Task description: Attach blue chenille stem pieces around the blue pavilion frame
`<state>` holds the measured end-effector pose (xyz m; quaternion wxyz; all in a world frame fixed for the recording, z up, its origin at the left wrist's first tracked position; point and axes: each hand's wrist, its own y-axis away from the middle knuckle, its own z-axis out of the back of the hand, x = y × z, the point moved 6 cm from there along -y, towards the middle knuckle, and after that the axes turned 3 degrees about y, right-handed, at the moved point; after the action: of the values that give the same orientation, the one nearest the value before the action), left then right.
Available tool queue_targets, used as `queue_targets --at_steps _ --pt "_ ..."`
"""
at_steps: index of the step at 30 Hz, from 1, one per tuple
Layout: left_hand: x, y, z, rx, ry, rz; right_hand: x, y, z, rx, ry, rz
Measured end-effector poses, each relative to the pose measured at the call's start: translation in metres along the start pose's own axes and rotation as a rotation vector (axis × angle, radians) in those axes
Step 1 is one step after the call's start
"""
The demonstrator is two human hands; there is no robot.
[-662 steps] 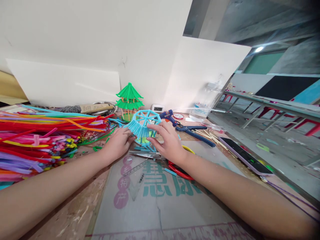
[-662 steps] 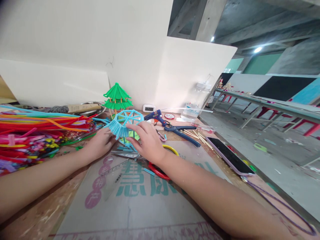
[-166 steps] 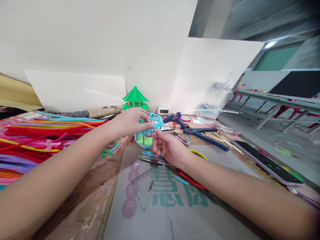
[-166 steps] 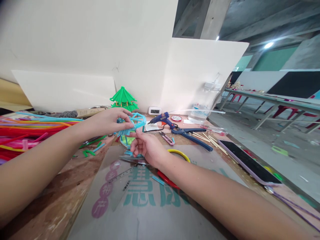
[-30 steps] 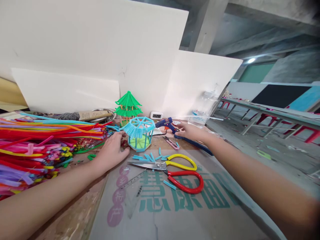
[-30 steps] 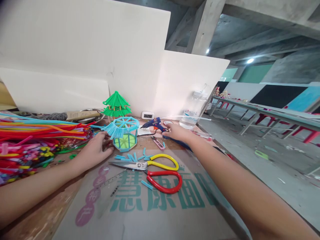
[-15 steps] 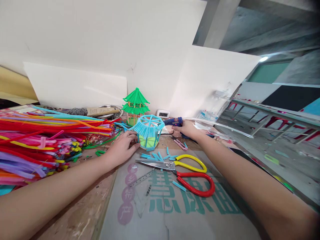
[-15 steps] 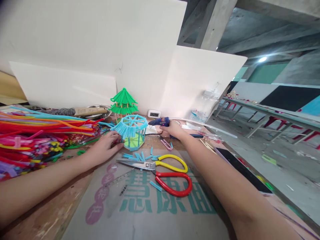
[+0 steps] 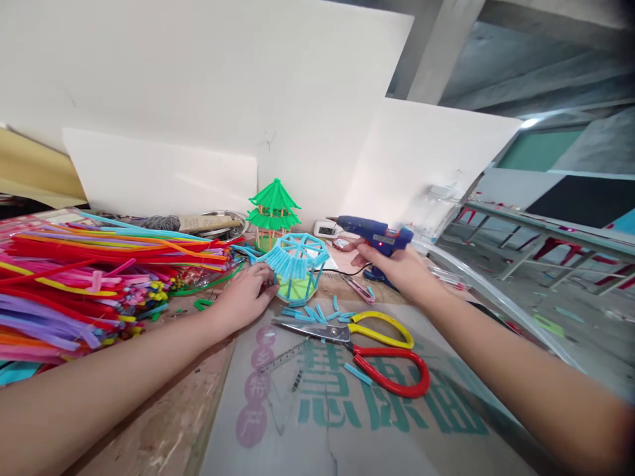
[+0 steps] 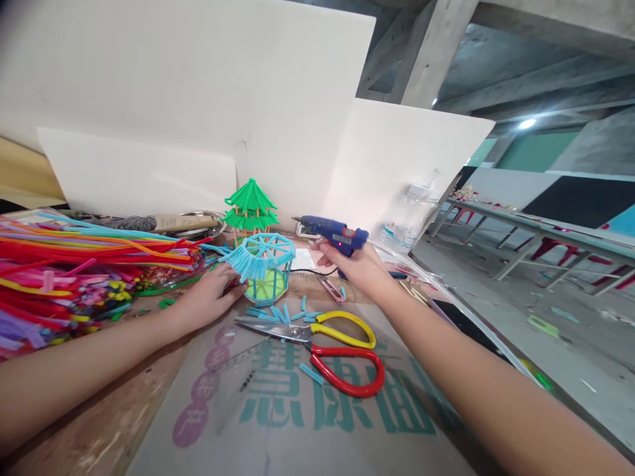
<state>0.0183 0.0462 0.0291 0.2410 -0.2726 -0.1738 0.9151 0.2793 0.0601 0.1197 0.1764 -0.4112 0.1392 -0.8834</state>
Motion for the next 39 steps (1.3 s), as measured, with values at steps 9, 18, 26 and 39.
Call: queue_targets --at_steps 9,18,26,39 --pt "0.002 -0.001 -0.001 -0.002 -0.004 -0.031 0.008 0.061 -0.024 0.106 -0.023 0.038" --pt "0.008 -0.002 -0.005 0.032 0.006 -0.056 0.009 0.063 -0.029 0.054 0.080 0.046" --pt "0.011 -0.002 -0.006 0.031 -0.004 -0.024 0.010 0.064 -0.032 0.094 -0.026 0.065" --pt "0.007 -0.001 0.000 -0.035 0.036 -0.041 0.007 0.064 -0.031 0.030 0.072 0.085"
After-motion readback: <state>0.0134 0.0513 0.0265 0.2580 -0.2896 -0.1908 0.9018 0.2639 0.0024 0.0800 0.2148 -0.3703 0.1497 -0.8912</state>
